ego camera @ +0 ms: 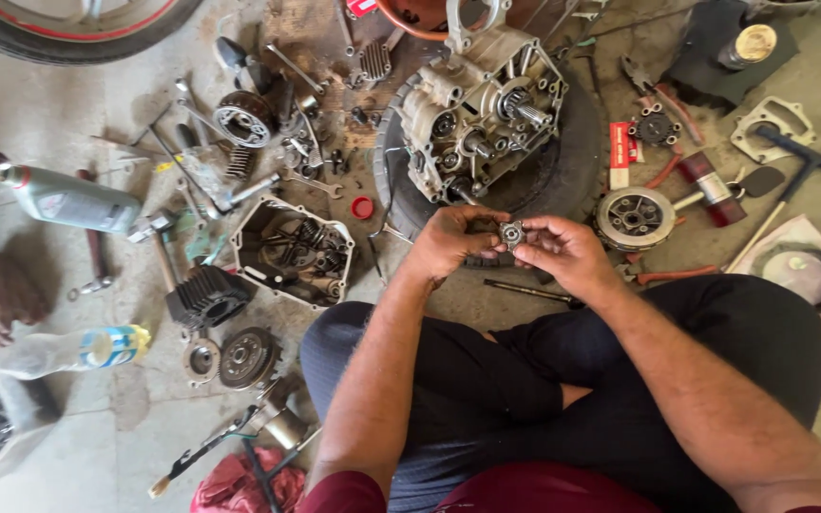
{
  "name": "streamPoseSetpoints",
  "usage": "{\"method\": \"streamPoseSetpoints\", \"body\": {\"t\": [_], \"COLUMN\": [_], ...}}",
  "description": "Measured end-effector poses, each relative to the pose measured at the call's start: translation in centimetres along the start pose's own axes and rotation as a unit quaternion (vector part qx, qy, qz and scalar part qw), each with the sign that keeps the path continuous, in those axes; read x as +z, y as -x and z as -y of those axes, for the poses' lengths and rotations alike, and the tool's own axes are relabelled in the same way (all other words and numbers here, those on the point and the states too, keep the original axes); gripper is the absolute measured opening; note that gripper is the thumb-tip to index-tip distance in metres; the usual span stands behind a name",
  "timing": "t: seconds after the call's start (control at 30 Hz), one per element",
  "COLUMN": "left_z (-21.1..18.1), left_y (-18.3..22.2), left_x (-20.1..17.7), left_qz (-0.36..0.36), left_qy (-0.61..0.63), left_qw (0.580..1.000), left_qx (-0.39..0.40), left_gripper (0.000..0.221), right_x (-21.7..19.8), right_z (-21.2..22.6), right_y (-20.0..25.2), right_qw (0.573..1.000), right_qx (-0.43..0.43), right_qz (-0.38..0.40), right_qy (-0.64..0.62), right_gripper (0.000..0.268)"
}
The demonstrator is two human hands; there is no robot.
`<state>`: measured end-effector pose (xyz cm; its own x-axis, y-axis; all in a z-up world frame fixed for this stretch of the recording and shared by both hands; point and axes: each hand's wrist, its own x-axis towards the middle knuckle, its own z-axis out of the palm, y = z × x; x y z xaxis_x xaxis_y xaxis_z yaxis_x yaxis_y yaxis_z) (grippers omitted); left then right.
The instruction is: Inspecting, cleaning, and assembling internal motorcycle engine components.
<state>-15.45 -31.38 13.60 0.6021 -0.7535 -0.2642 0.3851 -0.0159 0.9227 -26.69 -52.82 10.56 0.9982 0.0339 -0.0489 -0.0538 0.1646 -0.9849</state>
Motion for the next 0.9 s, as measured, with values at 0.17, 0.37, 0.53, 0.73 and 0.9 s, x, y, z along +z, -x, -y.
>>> {"method": "streamPoseSetpoints", "body": {"t": [0.17, 0.37, 0.53, 0.73, 0.9], "left_z": [-0.7, -3.7, -3.1, 0.7, -3.2], "left_y": [-0.4, 0.5, -0.1, -1.4, 0.8], "left_x": [0.2, -0.2, -0.4, -1.3, 1.5], "left_qz": [-0.017, -0.030, -0.006, -0.037, -0.088], "left_qy": [0.067, 0.277, 0.265, 0.088, -0.211], "left_qw": [0.998, 0.960, 0.964, 0.994, 0.934], "left_qx": [-0.007, -0.039, -0.031, 0.049, 0.274], "left_gripper": [0.038, 0.047, 0.055, 0.030, 0.029], "right_x": [-0.9, -1.5, -1.9, -1.7, 0.3], "right_z": [-0.7, 0.0, 0.5, 1.4, 3.9], "right_y": [-0.6, -1.1, -0.9, -1.2, -1.1], "right_qw": [0.996, 0.989, 0.972, 0.948, 0.925], "right_qx": [0.054, 0.063, 0.087, 0.161, 0.280], "right_qz": [-0.073, -0.101, -0.127, -0.104, -0.130], "right_qy": [-0.012, -0.088, -0.176, -0.254, -0.222], "right_gripper": [0.021, 0.017, 0.015, 0.023, 0.029]}}
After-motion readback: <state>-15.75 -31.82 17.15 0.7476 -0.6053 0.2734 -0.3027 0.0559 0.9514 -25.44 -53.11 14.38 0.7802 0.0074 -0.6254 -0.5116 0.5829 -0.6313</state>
